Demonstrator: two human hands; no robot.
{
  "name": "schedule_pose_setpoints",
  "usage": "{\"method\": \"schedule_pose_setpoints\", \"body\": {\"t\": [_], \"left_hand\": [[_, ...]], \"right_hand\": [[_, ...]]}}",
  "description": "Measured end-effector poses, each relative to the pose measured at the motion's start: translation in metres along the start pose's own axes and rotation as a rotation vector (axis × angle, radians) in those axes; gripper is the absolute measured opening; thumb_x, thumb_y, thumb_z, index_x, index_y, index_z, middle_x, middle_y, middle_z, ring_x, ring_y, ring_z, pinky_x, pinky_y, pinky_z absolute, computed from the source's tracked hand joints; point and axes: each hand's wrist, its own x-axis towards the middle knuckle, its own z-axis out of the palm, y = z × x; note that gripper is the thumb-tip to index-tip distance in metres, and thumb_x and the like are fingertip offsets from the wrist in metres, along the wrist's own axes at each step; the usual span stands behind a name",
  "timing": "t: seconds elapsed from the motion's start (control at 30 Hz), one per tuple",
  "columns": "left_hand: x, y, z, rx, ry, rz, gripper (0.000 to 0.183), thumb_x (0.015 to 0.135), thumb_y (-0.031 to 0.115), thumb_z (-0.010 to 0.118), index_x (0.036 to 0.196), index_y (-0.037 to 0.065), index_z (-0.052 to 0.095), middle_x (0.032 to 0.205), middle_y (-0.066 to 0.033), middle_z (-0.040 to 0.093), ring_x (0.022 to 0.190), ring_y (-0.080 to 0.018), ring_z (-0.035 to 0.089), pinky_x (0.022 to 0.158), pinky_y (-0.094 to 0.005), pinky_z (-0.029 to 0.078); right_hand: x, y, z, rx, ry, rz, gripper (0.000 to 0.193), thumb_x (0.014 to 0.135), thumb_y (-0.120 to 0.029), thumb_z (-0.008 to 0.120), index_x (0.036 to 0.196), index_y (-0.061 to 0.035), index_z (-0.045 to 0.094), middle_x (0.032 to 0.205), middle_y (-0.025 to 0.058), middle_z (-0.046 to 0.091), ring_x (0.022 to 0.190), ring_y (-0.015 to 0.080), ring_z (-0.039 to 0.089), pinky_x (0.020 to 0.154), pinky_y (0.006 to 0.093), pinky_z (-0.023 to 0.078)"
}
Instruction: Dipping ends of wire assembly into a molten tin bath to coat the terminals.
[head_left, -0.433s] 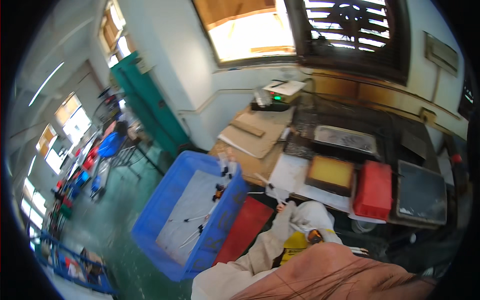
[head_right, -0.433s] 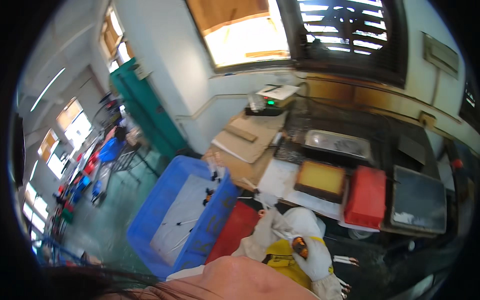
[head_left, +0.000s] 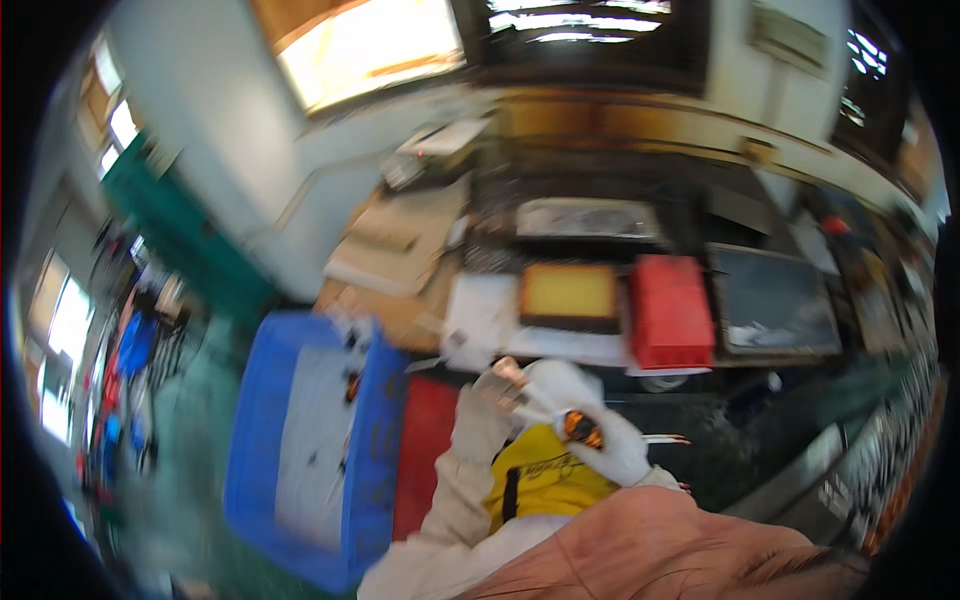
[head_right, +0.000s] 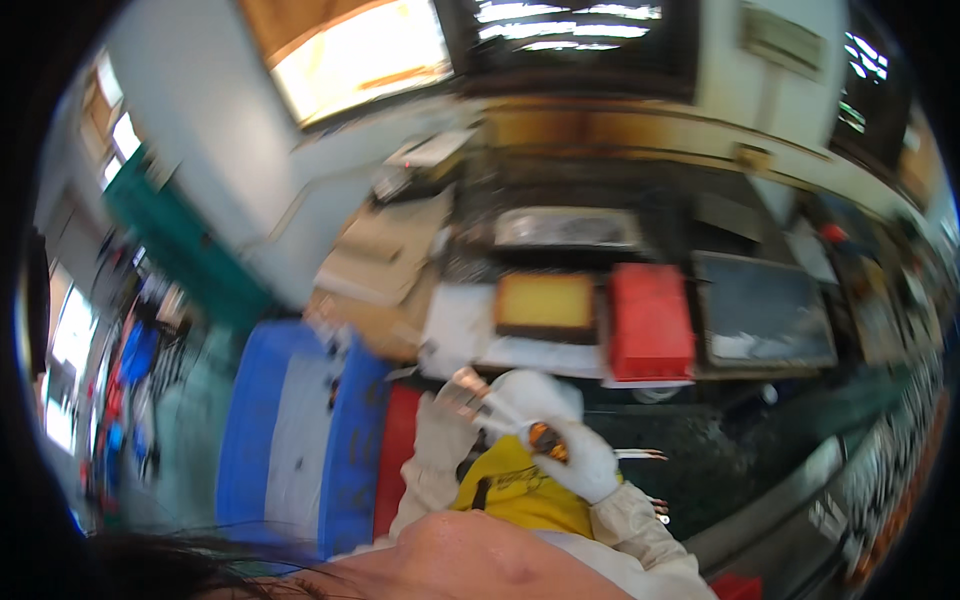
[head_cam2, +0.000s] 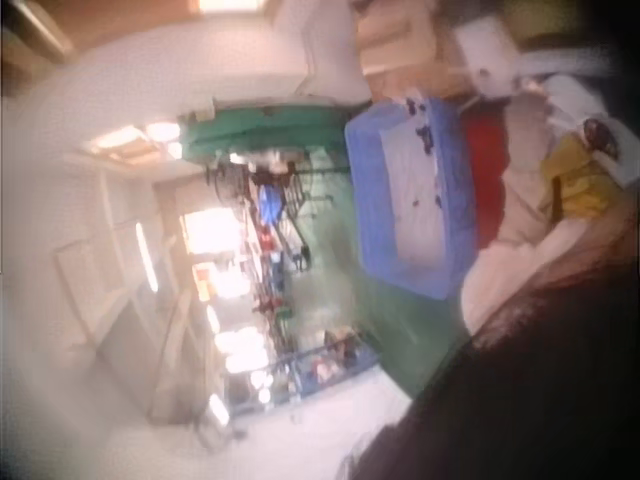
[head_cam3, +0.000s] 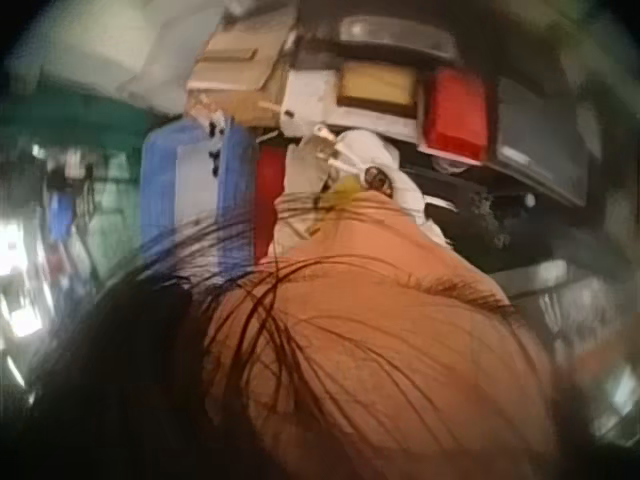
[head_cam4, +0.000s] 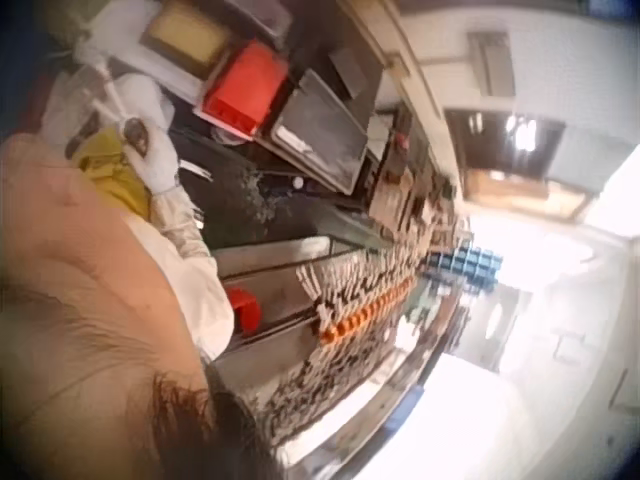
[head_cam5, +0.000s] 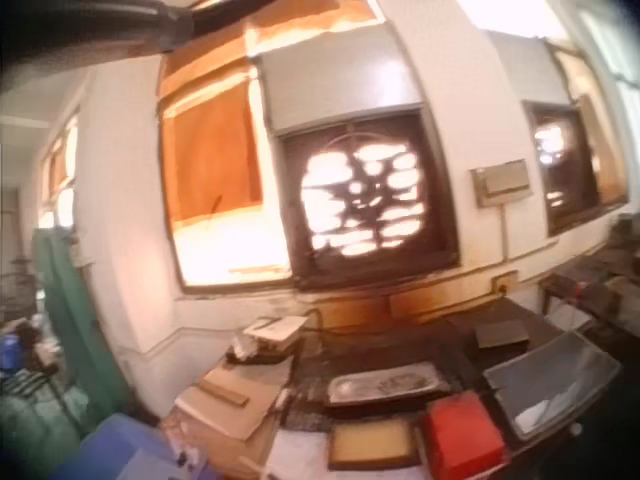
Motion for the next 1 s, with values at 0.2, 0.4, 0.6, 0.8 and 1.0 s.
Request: {"method": "schedule_pose_setpoints", "body": {"t": [0.2,0.4,0.6,0.8,1.0], "left_hand": [[-0.006,-0.029,-0.053,-0.361,0.373,-0.151,0.022,0.098,0.023,0.054,0.112,0.006,0.06,0.096,-0.0058,0.065,0.088,-0.0196,0.063,0.083,-0.036,0.053],[-0.007,-0.029,-0.051,-0.302,0.445,-0.259,0.034,0.1,0.027,0.049,0.125,0.004,0.054,0.1,-0.0041,0.065,0.083,-0.015,0.061,0.082,-0.0322,0.053],[0.029,-0.016,-0.044,-0.364,0.179,-0.132,0.04,0.102,0.035,0.047,0.129,0.006,0.051,0.097,-0.0052,0.064,0.067,-0.006,0.051,0.066,-0.0254,0.049],[0.049,0.016,-0.047,-0.332,0.274,0.022,0.038,0.102,0.034,0.049,0.126,0.006,0.053,0.088,-0.0039,0.064,0.06,-0.0058,0.049,0.057,-0.0226,0.044],[0.057,0.037,-0.061,0.283,0.597,0.15,0.036,0.099,0.026,0.05,0.127,0.004,0.054,0.074,-0.0032,0.061,0.049,-0.0087,0.048,0.043,-0.0237,0.041]], "right_hand": [[0.005,0.004,0.011,-0.015,0.044,0.033,0.055,0.07,-0.017,0.079,0.121,-0.0064,0.061,0.108,0.0178,0.066,0.097,0.0342,0.066,0.086,0.0391,0.052],[0.011,0.001,0.014,-0.023,0.0,0.027,0.056,0.07,-0.017,0.079,0.121,-0.0049,0.06,0.109,0.0176,0.066,0.098,0.0342,0.066,0.086,0.0385,0.052],[0.007,0.006,0.017,-0.046,0.029,0.015,0.054,0.071,-0.016,0.079,0.12,-0.0038,0.06,0.11,0.0171,0.066,0.099,0.0345,0.065,0.087,0.0377,0.052],[0.005,0.008,0.013,0.012,0.034,0.035,0.054,0.072,-0.015,0.078,0.12,-0.0027,0.059,0.11,0.0176,0.065,0.099,0.0337,0.066,0.086,0.0372,0.052],[0.005,0.006,0.013,-0.006,0.013,0.05,0.054,0.071,-0.015,0.079,0.12,-0.003,0.059,0.111,0.0172,0.065,0.1,0.033,0.066,0.088,0.0364,0.052]]}}
